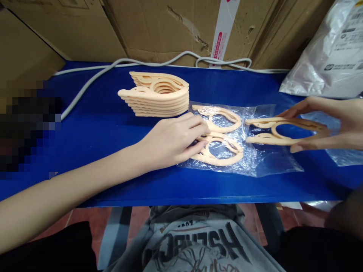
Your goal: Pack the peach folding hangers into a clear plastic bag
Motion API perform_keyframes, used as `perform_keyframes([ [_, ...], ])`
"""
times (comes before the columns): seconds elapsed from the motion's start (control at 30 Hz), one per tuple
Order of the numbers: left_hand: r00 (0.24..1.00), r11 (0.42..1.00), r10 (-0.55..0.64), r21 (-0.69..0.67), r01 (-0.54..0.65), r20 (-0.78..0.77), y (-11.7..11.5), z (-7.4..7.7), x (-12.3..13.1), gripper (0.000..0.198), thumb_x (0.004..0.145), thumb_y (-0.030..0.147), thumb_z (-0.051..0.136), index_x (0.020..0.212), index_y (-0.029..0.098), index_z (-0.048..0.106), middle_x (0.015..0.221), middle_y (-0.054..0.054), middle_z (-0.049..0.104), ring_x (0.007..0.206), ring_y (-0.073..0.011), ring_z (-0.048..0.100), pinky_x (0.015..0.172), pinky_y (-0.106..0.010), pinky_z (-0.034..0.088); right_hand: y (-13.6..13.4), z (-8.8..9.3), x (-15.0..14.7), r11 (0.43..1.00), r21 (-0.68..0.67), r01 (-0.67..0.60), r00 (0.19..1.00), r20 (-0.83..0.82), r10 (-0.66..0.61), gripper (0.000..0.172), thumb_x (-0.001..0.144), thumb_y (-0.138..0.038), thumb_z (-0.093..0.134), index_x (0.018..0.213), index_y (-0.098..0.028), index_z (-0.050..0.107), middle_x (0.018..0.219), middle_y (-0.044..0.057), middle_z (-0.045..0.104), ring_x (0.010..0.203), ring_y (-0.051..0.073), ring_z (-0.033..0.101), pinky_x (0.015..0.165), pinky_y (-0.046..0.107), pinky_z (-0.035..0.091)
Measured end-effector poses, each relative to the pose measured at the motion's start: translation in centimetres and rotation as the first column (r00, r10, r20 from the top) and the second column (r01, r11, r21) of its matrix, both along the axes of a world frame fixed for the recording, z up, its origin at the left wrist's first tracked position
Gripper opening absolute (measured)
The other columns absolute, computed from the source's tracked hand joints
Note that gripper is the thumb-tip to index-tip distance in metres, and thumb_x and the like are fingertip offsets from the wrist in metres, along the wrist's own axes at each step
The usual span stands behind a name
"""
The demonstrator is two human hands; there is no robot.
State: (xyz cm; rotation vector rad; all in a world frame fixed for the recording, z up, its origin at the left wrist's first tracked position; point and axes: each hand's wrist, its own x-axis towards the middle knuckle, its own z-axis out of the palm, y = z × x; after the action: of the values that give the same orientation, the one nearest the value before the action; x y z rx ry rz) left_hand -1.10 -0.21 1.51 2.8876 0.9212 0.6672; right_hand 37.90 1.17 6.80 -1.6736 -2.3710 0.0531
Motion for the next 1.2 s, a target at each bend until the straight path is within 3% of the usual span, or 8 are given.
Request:
perform_keyframes([
  [0.1,1.0,1.0,-0.007,0.024,0.007,-0.002,0.0,0.0,0.0,0.026,0.11,0.029,0.052,0.115,0.015,0.074,0.119,-0.007,0.078,0.105,-0.0211,0.072,0.078,-0.03,0.053,-0.8,0.0,-1.9,0.999,-0.006,0.032,0.998,0.053,-0.032,0.074,0.096,-0.085,0.041,0.119,-0.024,0.077,0.151,0.013,0.063,0.12,0.03,0.07,0.082,0.046,0.053],
  [0.17,1.0,0.999,-0.007,0.037,0.007,-0.009,0.0,0.0,0.0,0.027,0.11,0.029,0.052,0.116,0.015,0.074,0.118,-0.006,0.078,0.105,-0.0214,0.073,0.077,-0.03,0.053,-0.5,0.5,-2.1,0.998,-0.042,0.038,0.995,0.097,-0.034,0.077,0.095,-0.088,0.039,0.119,-0.024,0.076,0.151,0.013,0.063,0.118,0.03,0.07,0.08,0.046,0.052],
  [0.37,0.999,0.995,-0.003,0.095,0.008,-0.051,0.0,0.1,0.0,0.027,0.11,0.028,0.052,0.114,0.014,0.074,0.117,-0.007,0.079,0.103,-0.0213,0.073,0.073,-0.03,0.052,1.6,2.4,-2.2,0.979,-0.194,-0.067,0.988,0.127,0.092,0.094,0.062,-0.106,0.054,0.111,-0.028,0.072,0.105,0.008,0.079,0.081,0.024,0.072,0.065,0.042,0.047],
  [0.6,0.998,0.993,-0.004,0.115,0.011,-0.066,0.0,0.1,0.0,0.029,0.111,0.029,0.049,0.113,0.014,0.075,0.115,-0.007,0.08,0.102,-0.0212,0.073,0.074,-0.03,0.053,1.2,1.2,-5.2,0.949,-0.183,-0.258,0.963,0.028,0.267,0.073,0.083,-0.089,0.063,0.119,-0.026,0.066,0.102,0.01,0.075,0.081,0.024,0.069,0.066,0.038,0.05],
  [0.77,0.998,0.988,-0.005,0.156,0.014,-0.064,0.0,0.4,0.0,0.029,0.111,0.027,0.048,0.112,0.014,0.075,0.114,-0.007,0.08,0.101,-0.0211,0.074,0.077,-0.03,0.055,1.0,-0.9,-7.8,0.949,-0.085,-0.305,0.95,0.038,0.309,0.071,0.094,-0.087,0.046,0.114,-0.019,0.057,0.12,0.019,0.071,0.1,0.03,0.068,0.079,0.041,0.049],
  [0.87,0.987,0.966,0.142,0.228,-0.122,-0.073,-0.3,1.1,-0.4,0.034,0.108,0.028,0.046,0.091,0.018,0.074,0.089,-0.004,0.078,0.081,-0.0204,0.073,0.059,-0.031,0.046,1.2,-1.4,-7.4,0.95,-0.163,-0.267,0.96,0.041,0.277,0.07,0.091,-0.083,0.058,0.12,-0.02,0.053,0.129,0.02,0.069,0.105,0.033,0.069,0.081,0.042,0.05],
  [1.0,0.922,0.892,0.381,0.292,-0.346,-0.073,-1.0,1.9,-0.9,0.04,0.104,0.031,0.048,0.068,0.023,0.066,0.057,-0.001,0.065,0.05,-0.0161,0.054,0.046,-0.033,0.024,1.4,-1.1,-5.8,0.954,-0.217,-0.207,0.973,0.055,0.224,0.06,0.091,-0.067,0.073,0.126,-0.024,0.051,0.123,0.015,0.071,0.097,0.028,0.069,0.076,0.039,0.05],
  [1.2,0.825,0.85,0.517,0.252,-0.463,-0.228,-2.1,2.2,-0.1,0.046,0.104,0.04,0.042,0.079,0.019,0.074,0.051,-0.004,0.061,0.041,-0.018,0.054,0.044,-0.03,0.017,1.6,-1.3,-7.0,0.937,-0.203,-0.284,0.956,-0.131,0.261,0.051,0.096,-0.067,0.065,0.115,-0.022,0.049,0.116,0.015,0.07,0.096,0.024,0.067,0.083,0.037,0.053],
])
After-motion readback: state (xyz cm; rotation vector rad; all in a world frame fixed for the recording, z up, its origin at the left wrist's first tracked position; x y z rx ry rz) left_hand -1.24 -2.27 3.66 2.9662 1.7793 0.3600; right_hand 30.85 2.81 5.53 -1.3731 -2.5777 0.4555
